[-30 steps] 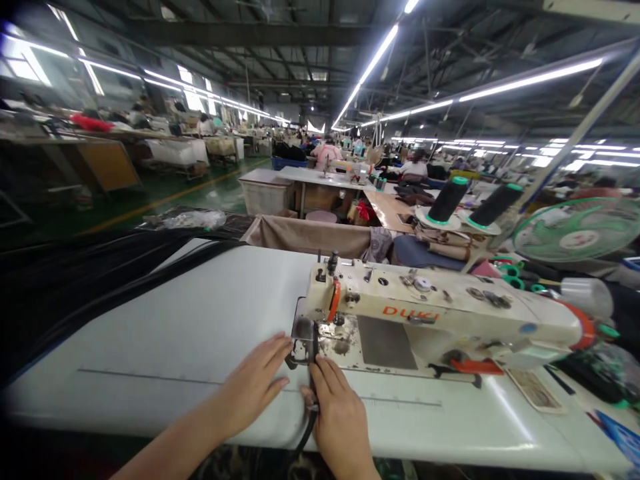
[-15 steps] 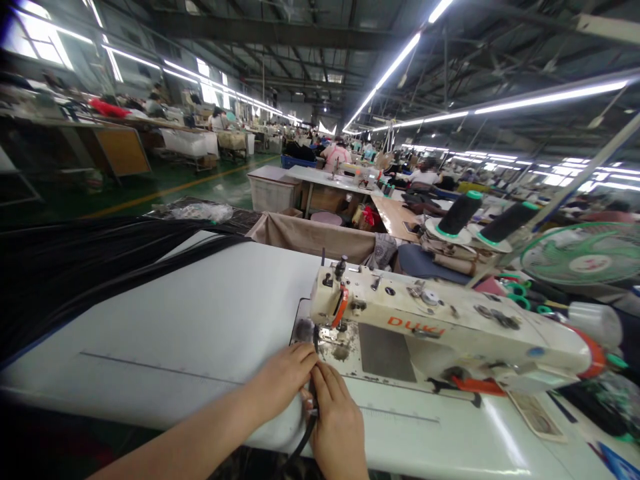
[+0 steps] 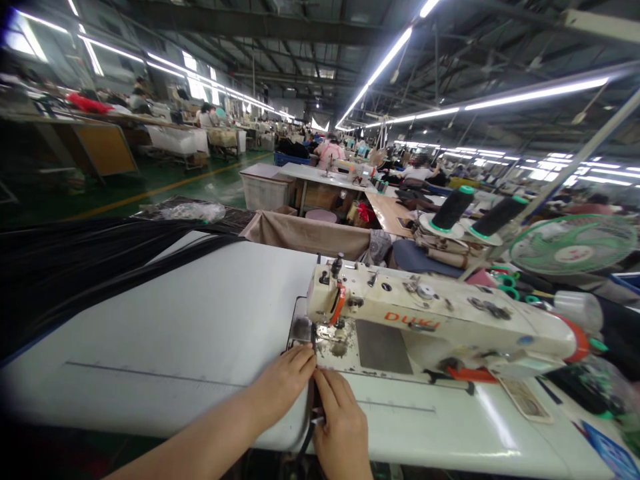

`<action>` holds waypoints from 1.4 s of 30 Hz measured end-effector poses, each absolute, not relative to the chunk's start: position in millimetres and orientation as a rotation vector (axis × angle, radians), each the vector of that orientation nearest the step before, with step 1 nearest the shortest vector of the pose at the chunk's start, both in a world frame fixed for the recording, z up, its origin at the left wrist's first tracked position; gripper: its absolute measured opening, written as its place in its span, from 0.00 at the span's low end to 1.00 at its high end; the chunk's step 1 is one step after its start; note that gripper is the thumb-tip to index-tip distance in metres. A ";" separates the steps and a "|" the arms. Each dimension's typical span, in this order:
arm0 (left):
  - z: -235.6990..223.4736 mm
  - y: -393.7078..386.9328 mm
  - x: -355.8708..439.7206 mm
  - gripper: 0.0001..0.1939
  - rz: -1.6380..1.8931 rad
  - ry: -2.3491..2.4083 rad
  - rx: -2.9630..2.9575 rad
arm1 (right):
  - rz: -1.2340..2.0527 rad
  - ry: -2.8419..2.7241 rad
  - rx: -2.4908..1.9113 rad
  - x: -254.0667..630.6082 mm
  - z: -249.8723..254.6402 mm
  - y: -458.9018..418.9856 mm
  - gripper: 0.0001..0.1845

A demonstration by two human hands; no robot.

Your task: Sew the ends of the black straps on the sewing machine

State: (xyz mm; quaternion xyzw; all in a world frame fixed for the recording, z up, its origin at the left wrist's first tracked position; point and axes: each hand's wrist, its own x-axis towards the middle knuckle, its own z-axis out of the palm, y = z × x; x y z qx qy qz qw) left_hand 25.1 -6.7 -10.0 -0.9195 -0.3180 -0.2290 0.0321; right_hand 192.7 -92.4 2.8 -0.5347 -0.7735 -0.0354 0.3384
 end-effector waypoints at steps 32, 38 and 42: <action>-42.4 -3.3 11.0 0.28 -0.760 -0.794 -2.676 | -0.682 -1.905 -1.738 313.6 196.7 -16.4 0.24; -56.7 1.1 1.1 0.29 -0.824 -0.756 -2.654 | -0.665 -1.906 -1.855 318.1 207.3 -15.3 0.22; -60.5 7.7 -4.8 0.30 -0.854 -0.714 -2.734 | -0.617 -1.685 -1.794 316.1 189.0 -49.3 0.23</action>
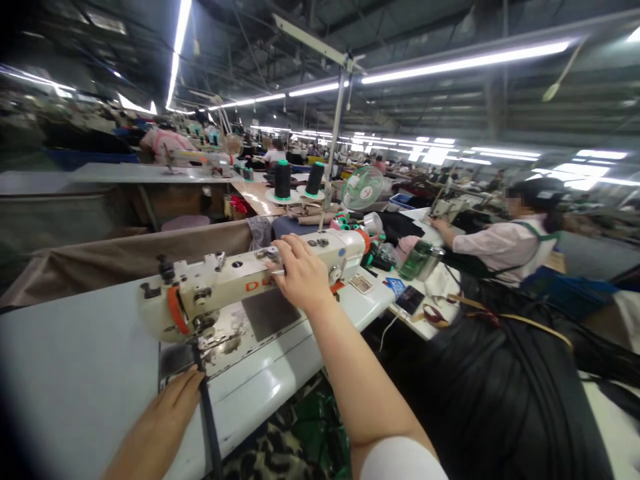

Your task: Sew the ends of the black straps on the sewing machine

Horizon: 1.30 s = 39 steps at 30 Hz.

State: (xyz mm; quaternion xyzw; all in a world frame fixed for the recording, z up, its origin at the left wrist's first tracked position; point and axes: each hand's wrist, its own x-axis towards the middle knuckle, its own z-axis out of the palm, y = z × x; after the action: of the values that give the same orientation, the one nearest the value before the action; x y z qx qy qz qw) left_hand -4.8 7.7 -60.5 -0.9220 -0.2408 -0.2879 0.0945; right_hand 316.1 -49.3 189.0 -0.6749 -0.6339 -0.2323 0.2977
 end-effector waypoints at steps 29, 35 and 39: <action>-59.1 19.3 -7.0 0.31 -0.988 -0.676 -3.038 | 0.090 0.338 -2.375 473.0 -78.2 -314.8 0.19; -48.6 16.2 -7.4 0.30 -0.976 -0.643 -3.042 | 0.072 0.288 -2.329 471.1 -78.2 -325.5 0.16; -48.0 15.6 -4.3 0.29 -1.015 -0.667 -3.049 | 0.091 0.292 -2.316 468.6 -74.5 -334.6 0.18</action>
State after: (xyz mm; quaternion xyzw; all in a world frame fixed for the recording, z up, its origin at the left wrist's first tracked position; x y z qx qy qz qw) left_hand -4.3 15.6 -48.0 -0.9267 -0.2027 -0.3084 -0.0703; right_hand 468.6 -334.6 -74.5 -0.9121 0.1151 0.0357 0.3918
